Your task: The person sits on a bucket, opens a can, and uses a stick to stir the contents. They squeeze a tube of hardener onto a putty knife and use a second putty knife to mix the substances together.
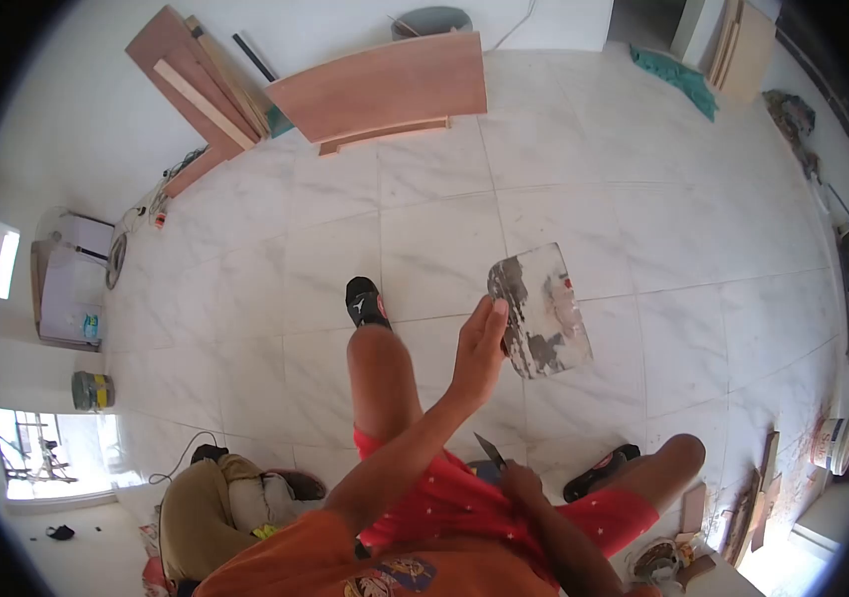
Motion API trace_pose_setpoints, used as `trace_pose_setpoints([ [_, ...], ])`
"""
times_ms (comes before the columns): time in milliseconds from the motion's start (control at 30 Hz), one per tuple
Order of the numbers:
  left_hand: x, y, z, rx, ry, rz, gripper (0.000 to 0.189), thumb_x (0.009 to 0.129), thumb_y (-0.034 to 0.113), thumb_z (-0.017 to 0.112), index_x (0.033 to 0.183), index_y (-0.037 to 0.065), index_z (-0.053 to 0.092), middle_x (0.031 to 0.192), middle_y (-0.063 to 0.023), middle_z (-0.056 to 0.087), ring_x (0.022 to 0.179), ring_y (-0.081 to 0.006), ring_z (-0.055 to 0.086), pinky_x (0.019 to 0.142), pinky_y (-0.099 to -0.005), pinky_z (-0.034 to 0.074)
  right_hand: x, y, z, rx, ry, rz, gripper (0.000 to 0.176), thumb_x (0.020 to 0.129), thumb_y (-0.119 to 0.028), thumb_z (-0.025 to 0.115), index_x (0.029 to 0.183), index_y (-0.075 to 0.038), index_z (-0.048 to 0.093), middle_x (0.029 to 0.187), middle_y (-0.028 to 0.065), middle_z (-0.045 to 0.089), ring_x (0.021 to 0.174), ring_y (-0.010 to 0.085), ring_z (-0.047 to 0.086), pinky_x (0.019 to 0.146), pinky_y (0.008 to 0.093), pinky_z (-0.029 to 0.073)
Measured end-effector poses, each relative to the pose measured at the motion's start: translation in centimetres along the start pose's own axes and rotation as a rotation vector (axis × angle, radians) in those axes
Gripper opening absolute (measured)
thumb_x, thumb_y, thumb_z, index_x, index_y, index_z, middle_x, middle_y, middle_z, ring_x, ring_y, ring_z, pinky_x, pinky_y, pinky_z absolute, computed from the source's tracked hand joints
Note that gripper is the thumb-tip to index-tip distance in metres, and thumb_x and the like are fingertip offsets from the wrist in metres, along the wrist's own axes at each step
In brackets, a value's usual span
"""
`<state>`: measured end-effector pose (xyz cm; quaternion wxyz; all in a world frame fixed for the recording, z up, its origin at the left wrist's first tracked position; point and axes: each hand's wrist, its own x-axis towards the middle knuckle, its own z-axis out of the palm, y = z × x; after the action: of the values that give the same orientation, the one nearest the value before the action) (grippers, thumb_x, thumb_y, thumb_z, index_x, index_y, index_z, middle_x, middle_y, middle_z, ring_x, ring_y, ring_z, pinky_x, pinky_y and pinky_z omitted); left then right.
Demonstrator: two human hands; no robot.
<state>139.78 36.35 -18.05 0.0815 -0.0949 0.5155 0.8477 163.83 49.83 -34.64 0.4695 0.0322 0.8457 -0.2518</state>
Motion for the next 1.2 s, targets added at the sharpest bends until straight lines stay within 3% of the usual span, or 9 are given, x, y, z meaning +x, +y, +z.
trace_pose_setpoints([
  [133,0.3,2.6,2.0,-0.089,0.095,-0.271,0.03,0.107,0.039,0.045,0.102,0.01,0.053,0.079,0.0087,0.043,0.067,-0.0001,0.036,0.056,-0.0197,0.035,-1.8,-1.7,1.0,-0.009,-0.126,0.073,0.035,0.1,-0.033,0.046,0.115,-0.004,0.057,0.099,0.0278,0.068,0.094,0.0456,0.066,0.084,0.0572,0.05],
  [300,2.2,1.5,0.6,-0.097,-0.003,-0.302,0.036,0.106,0.041,0.047,0.114,0.008,0.056,0.083,0.0081,0.048,0.069,0.001,0.039,0.061,-0.0189,0.035,-2.0,-2.6,0.9,0.118,-0.063,-0.161,0.033,0.1,-0.029,0.044,0.112,-0.001,0.057,0.094,0.0263,0.068,0.086,0.0463,0.066,0.074,0.0565,0.052],
  [500,3.0,2.8,0.5,-0.026,0.053,-0.265,0.033,0.106,0.039,0.046,0.109,0.008,0.058,0.079,0.0084,0.048,0.068,0.0008,0.039,0.059,-0.0197,0.034,-3.5,0.4,3.5,0.176,-0.177,-0.219,0.039,0.102,-0.031,0.041,0.117,0.004,0.052,0.094,0.029,0.066,0.093,0.0499,0.063,0.083,0.0569,0.049],
  [600,2.5,4.4,1.0,-0.051,0.113,-0.301,0.031,0.106,0.037,0.046,0.109,0.008,0.058,0.077,0.0089,0.049,0.065,0.0,0.039,0.057,-0.0205,0.034,-3.6,4.3,4.9,0.122,-0.187,-0.04,0.037,0.1,-0.029,0.043,0.117,0.0,0.056,0.101,0.0291,0.066,0.094,0.0491,0.064,0.081,0.057,0.05],
  [733,3.3,6.1,0.8,-0.143,0.217,-0.255,0.03,0.106,0.036,0.047,0.104,0.008,0.058,0.076,0.0087,0.046,0.065,-0.0005,0.037,0.057,-0.0205,0.033,-5.2,6.1,0.0,-0.055,-0.276,0.009,0.038,0.101,-0.03,0.043,0.12,0.001,0.052,0.102,0.0302,0.066,0.091,0.0503,0.064,0.08,0.0588,0.05],
  [900,2.3,6.4,0.2,-0.066,0.254,-0.18,0.032,0.106,0.036,0.047,0.1,0.007,0.057,0.076,0.0085,0.045,0.065,-0.0005,0.036,0.057,-0.0203,0.032,-4.5,6.8,-5.5,-0.22,-0.158,-0.062,0.036,0.101,-0.028,0.044,0.117,0.003,0.051,0.094,0.032,0.065,0.083,0.0495,0.065,0.073,0.0574,0.052],
  [1000,1.9,7.9,1.4,-0.292,0.361,-0.183,0.031,0.106,0.036,0.048,0.105,0.007,0.059,0.078,0.0087,0.05,0.066,0.0,0.041,0.057,-0.0192,0.035,-3.8,5.8,-7.7,-0.203,-0.011,-0.037,0.034,0.101,-0.027,0.046,0.111,0.004,0.054,0.089,0.0298,0.064,0.082,0.0478,0.066,0.072,0.0558,0.053],
  [1133,2.0,7.5,2.3,-0.107,0.386,-0.194,0.033,0.106,0.036,0.049,0.113,0.006,0.059,0.082,0.0071,0.056,0.07,0.0,0.05,0.061,-0.019,0.045,1.3,5.1,-13.8,-0.2,0.038,-0.171,0.032,0.1,-0.026,0.043,0.111,0.002,0.055,0.088,0.0288,0.064,0.08,0.047,0.066,0.073,0.0568,0.052],
  [1200,10.3,6.5,-4.9,-0.015,0.482,-0.25,0.035,0.106,0.036,0.049,0.117,0.005,0.058,0.086,0.0056,0.059,0.073,-0.0008,0.053,0.064,-0.0193,0.047,10.5,1.5,-15.8,-0.183,-0.006,-0.27,0.033,0.102,-0.032,0.041,0.106,-0.003,0.055,0.084,0.0303,0.066,0.081,0.0501,0.065,0.074,0.0608,0.05],
])
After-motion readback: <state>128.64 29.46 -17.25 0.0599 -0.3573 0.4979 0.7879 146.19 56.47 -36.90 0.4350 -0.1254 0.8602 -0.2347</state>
